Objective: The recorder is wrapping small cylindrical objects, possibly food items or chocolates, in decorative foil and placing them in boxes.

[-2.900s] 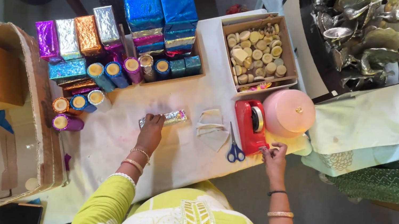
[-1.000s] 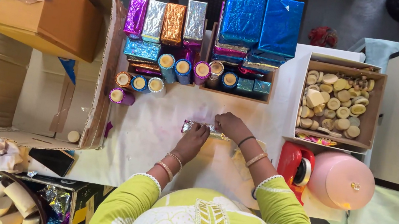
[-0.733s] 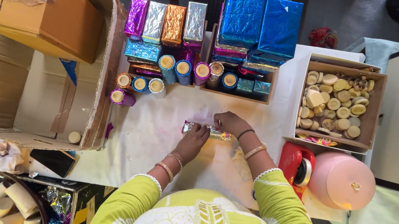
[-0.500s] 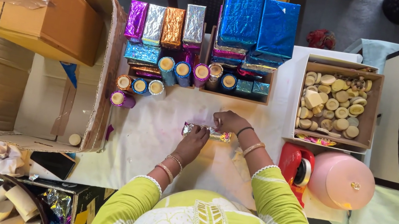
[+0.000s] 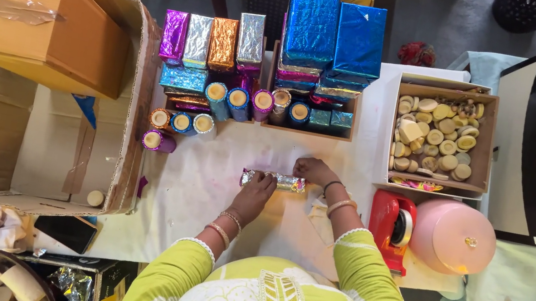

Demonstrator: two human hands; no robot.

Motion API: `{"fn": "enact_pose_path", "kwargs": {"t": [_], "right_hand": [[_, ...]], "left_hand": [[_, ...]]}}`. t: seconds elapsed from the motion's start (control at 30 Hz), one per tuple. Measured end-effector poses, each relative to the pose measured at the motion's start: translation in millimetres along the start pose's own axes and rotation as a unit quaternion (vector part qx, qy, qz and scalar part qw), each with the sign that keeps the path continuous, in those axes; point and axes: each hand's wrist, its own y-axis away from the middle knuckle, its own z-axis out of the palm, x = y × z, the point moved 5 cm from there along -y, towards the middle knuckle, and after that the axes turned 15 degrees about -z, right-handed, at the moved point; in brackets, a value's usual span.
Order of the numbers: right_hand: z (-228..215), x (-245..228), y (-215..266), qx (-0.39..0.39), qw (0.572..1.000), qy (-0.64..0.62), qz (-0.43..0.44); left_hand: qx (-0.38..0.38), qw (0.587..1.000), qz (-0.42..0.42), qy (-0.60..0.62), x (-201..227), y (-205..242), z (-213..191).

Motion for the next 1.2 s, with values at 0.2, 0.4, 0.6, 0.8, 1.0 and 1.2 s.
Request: {"fn": "enact_pose_path", "kwargs": {"t": [0.2,0.4,0.6,0.8,1.0,1.2], "right_hand": [[7.7,4.1,36.8,0.304,0.938,-0.158,-0.054],[1.2,-30.3,124.4,0.495,0.866,-0.028,-0.063],[67.4,21.4,139.8,0.473,0.853,-0.212,-0.056],[113.9,-10.4,114.2,0.342,0.830,-0.440,-0.028],[78.7,-50.4,80.7,0.349,0.855,-0.373,-0.094],[34.1,-97.4,79.6,0.326,0.917,-0.155,-0.170]], "left_hand": [[0.010,0.997,-0.013,0.071,-1.2,-0.6,-7.7],[-0.034,0.987,-0.086,0.128,-0.2,-7.8,-14.9],[-0.040,0.991,-0.077,0.102,13.8,-21.8,-41.5],[-0.028,0.991,-0.098,0.081,-6.8,-30.2,1.7],[0.070,0.953,-0.146,0.254,7.5,-19.1,-36.0],[0.091,0.929,-0.137,0.332,9.0,-18.0,-25.4]]}}
